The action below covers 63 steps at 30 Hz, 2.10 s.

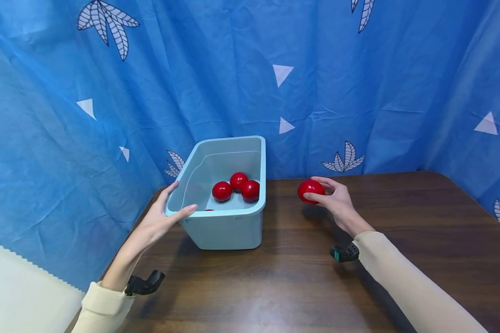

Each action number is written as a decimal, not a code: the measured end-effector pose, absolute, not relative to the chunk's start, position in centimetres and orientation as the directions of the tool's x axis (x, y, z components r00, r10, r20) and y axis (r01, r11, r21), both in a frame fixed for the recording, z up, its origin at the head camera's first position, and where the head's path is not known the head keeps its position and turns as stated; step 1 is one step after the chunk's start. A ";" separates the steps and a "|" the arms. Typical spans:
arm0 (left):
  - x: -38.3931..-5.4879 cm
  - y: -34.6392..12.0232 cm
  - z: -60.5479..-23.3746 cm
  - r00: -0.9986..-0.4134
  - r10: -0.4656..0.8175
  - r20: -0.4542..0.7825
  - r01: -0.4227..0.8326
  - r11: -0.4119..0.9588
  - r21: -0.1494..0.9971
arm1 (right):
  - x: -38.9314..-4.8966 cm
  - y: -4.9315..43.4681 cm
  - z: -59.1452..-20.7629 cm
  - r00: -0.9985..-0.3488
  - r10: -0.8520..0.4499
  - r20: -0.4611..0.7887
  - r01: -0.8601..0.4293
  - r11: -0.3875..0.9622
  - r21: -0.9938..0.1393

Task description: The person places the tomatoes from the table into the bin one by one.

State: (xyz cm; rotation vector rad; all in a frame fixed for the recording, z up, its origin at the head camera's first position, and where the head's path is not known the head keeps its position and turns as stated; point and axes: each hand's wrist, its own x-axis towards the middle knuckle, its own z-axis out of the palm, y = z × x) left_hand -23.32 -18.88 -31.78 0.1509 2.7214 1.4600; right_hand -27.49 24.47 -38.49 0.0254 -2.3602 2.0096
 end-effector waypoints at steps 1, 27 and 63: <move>-23.3 -18.9 -31.8 -0.994 0.109 0.002 0.062 0.553 0.831 | -27.5 24.3 -38.0 -0.999 0.013 0.049 -0.047 0.152 -0.987; -23.2 -19.3 -31.9 -0.995 0.100 -0.006 0.049 0.538 0.842 | -29.5 14.2 -26.3 -0.974 -0.153 0.167 -0.161 -0.051 -0.986; -23.7 -17.8 -32.2 -0.994 0.108 -0.002 0.057 0.538 0.841 | -33.2 8.7 -25.6 -0.975 -0.140 0.174 -0.182 0.041 -0.982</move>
